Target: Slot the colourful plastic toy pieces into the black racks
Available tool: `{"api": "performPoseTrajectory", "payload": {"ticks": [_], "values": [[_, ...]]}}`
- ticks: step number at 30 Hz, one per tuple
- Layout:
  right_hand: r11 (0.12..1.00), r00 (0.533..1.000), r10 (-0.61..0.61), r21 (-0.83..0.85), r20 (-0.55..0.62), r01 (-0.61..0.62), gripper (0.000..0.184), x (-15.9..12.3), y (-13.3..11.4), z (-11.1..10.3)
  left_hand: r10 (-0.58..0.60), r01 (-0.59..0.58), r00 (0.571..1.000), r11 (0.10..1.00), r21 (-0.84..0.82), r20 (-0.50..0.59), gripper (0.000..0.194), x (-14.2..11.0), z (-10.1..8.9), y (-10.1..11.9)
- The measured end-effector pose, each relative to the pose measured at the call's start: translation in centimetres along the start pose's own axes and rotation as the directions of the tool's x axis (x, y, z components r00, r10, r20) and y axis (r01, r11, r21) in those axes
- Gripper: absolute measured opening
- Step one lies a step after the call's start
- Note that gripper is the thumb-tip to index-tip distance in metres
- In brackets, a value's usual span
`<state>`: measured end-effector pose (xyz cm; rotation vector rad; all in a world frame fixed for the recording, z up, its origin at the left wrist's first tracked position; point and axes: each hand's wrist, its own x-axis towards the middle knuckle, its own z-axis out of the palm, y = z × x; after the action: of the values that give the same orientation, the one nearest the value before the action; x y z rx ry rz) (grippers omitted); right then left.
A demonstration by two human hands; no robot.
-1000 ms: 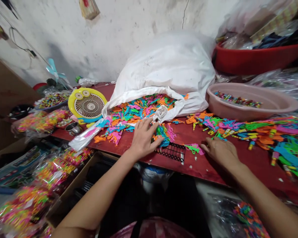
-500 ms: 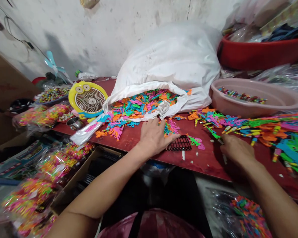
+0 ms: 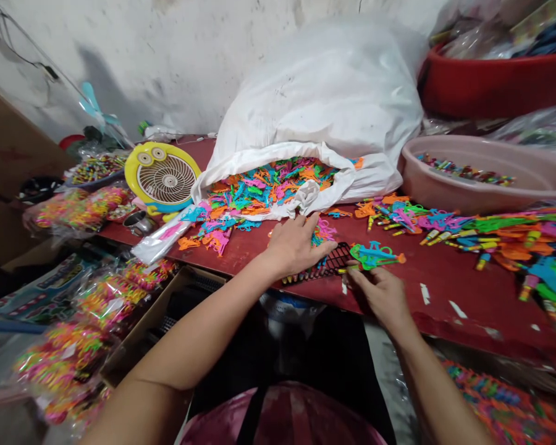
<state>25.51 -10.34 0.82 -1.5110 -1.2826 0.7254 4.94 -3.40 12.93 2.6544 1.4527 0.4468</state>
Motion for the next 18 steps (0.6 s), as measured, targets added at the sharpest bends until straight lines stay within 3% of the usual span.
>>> {"api": "performPoseTrajectory", "payload": {"ticks": [6, 18], "values": [[0.957, 0.981, -0.193, -0.217, 0.018, 0.192, 0.034, 0.6, -0.1, 1.8, -0.042, 0.042, 0.999, 0.999, -0.016, 0.012, 0.073, -0.2, -0.2, 0.5], [0.827, 0.888, -0.413, -0.325, 0.201, 0.458, 0.032, 1.2, -1.6, 2.3, -0.075, 0.074, 0.994, 0.997, 0.013, 0.075, 0.072, -0.2, -0.7, 0.7]]}}
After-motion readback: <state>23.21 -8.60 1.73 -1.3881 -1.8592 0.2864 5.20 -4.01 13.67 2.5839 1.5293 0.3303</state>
